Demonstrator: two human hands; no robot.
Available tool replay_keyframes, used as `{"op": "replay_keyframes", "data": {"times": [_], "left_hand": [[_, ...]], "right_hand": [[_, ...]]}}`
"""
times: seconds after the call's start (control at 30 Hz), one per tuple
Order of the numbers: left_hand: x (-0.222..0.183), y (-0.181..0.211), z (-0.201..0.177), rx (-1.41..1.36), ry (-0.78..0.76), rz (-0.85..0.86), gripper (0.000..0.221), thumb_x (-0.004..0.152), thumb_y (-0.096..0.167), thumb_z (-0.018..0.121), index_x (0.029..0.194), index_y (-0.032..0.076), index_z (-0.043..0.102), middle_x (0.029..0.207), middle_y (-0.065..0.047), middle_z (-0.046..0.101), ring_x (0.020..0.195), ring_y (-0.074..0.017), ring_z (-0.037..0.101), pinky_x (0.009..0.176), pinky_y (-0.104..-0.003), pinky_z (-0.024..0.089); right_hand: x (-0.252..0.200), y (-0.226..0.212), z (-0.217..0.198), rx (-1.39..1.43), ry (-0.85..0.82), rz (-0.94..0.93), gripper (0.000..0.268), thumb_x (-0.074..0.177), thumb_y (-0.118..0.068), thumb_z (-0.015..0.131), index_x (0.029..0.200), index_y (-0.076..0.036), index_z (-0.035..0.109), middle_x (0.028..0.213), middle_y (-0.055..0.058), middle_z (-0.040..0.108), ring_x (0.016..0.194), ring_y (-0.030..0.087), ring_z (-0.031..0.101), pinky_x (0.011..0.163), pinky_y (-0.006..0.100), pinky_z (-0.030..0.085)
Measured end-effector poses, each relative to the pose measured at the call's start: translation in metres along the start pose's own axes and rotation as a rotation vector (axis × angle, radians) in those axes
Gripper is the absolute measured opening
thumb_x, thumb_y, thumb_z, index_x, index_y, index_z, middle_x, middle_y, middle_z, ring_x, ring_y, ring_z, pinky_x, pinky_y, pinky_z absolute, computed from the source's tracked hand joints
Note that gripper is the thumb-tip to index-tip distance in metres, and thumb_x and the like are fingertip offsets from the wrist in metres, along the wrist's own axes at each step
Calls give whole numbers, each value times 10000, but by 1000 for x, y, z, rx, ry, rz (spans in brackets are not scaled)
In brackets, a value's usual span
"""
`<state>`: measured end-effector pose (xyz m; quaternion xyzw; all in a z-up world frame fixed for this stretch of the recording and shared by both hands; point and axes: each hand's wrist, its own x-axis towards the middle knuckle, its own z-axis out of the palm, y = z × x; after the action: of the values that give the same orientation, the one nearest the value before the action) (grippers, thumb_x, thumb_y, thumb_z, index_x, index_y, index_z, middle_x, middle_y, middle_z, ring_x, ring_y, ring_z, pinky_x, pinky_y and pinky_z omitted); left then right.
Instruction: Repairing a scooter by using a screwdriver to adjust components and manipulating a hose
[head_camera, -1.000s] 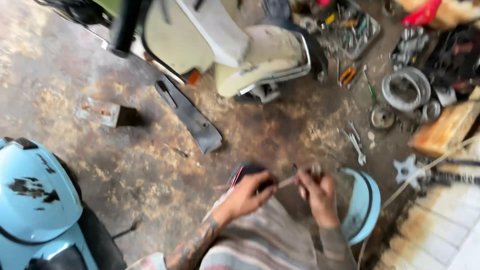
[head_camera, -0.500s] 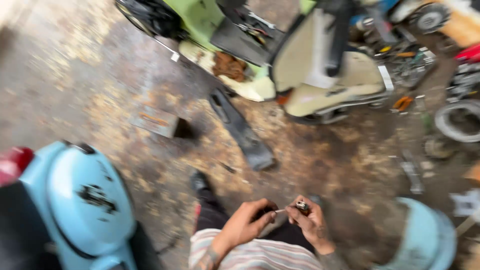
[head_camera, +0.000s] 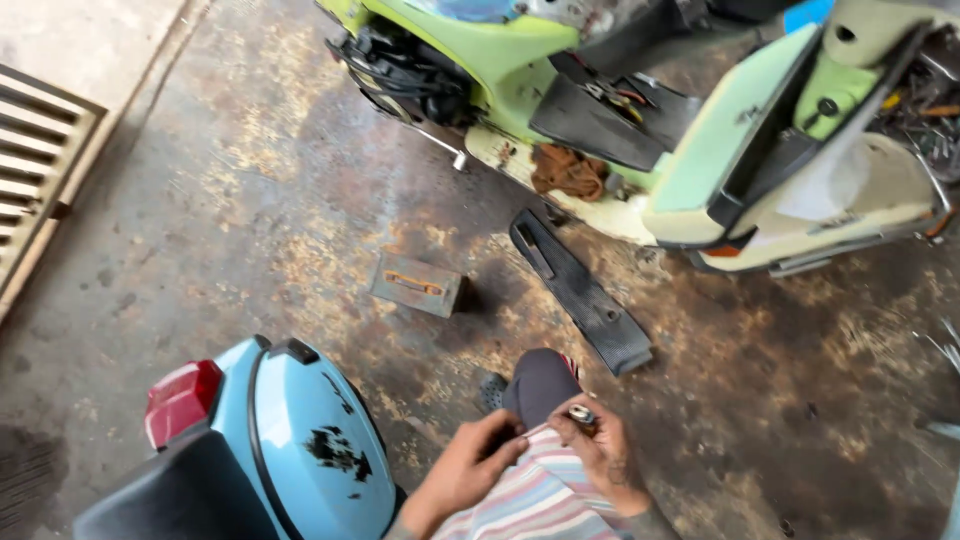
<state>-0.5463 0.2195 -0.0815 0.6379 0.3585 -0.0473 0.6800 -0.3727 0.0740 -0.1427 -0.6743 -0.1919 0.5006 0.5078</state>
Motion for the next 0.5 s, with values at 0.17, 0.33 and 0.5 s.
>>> {"op": "replay_keyframes", "data": {"times": [0.17,0.33,0.5], "left_hand": [[33,47,-38,99,26,142,151,971,195,631,981,45,622,795,-106,710,610,-256,584,595,-378,483],[97,43,-113,179,77,235,127,957,176,603,979,51,603,859,-129,711,693,-321,627,662,-416,506],[140,103,-192,17,205,-73,214,942,273,659,945,59,657,695,-48,676,592,-155,495,569,-333,417]], "right_hand": [[66,26,-9,263,-15,-44,79,908,-67,713,886,8,704,625,38,577,544,115,471,473,260,374],[182,2,19,224,-153,-68,71,861,-49,755,888,4,715,680,36,610,591,115,476,539,271,372],[246,-148,66,95,-203,-78,152,947,-146,702,869,-18,680,666,3,513,604,111,421,557,274,344]]}}
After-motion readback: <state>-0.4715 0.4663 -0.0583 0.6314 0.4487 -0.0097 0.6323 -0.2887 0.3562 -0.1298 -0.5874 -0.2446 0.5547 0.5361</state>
